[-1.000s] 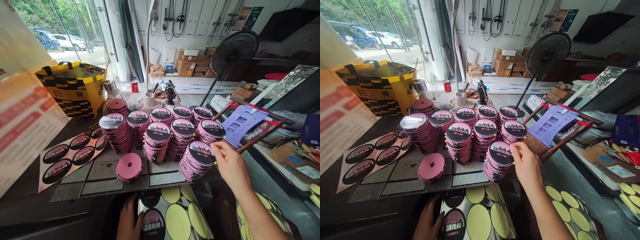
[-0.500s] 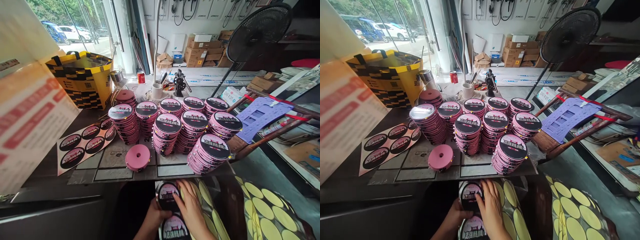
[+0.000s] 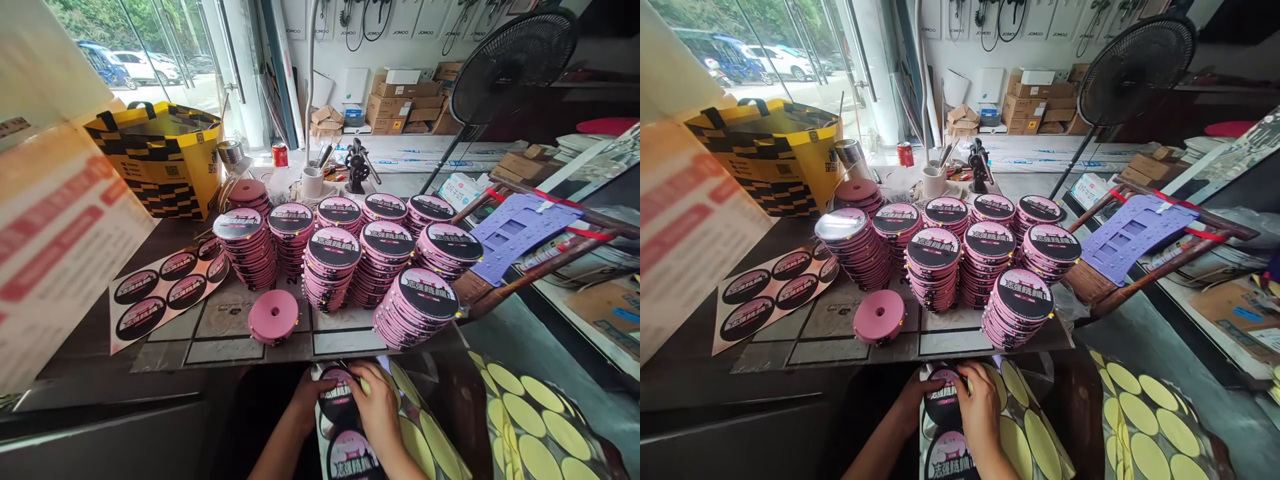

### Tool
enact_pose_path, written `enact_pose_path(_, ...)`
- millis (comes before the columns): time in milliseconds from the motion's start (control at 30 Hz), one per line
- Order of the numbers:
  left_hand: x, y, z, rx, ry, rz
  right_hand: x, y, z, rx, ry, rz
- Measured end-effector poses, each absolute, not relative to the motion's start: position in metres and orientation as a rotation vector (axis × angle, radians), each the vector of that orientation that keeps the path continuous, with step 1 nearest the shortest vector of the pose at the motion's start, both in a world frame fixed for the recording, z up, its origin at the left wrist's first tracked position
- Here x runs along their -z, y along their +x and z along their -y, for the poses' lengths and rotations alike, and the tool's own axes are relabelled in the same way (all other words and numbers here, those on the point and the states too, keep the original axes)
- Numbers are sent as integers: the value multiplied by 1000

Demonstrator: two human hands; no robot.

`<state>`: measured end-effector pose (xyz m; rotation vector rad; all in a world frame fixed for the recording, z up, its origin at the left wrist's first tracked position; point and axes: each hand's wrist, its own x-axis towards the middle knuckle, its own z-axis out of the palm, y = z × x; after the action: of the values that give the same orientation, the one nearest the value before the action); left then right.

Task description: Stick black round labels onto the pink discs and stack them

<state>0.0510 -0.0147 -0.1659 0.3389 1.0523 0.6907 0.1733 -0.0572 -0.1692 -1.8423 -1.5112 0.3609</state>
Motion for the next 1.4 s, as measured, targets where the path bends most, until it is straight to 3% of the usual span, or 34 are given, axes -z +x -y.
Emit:
enact_pose_path(733,162,49,19,-788,356,-1079,163,172,66,-23,-1727,1844)
enact_pose_path(967,174,35,12,-740,469,-1222,118,168,89,-52,-1328,1996)
enact_pose_path(1100,177,17,4,-770,611,-1362,72,174,66,-503,-1107,1859)
enact_pose_path(1267,144,-19,30,-828,926,-1555,49,164,13,-1223,-1294,958)
enact_pose_path(1400,97,-37,49,-918,1162,-1799,56,142,-13,-1396,-1188,737)
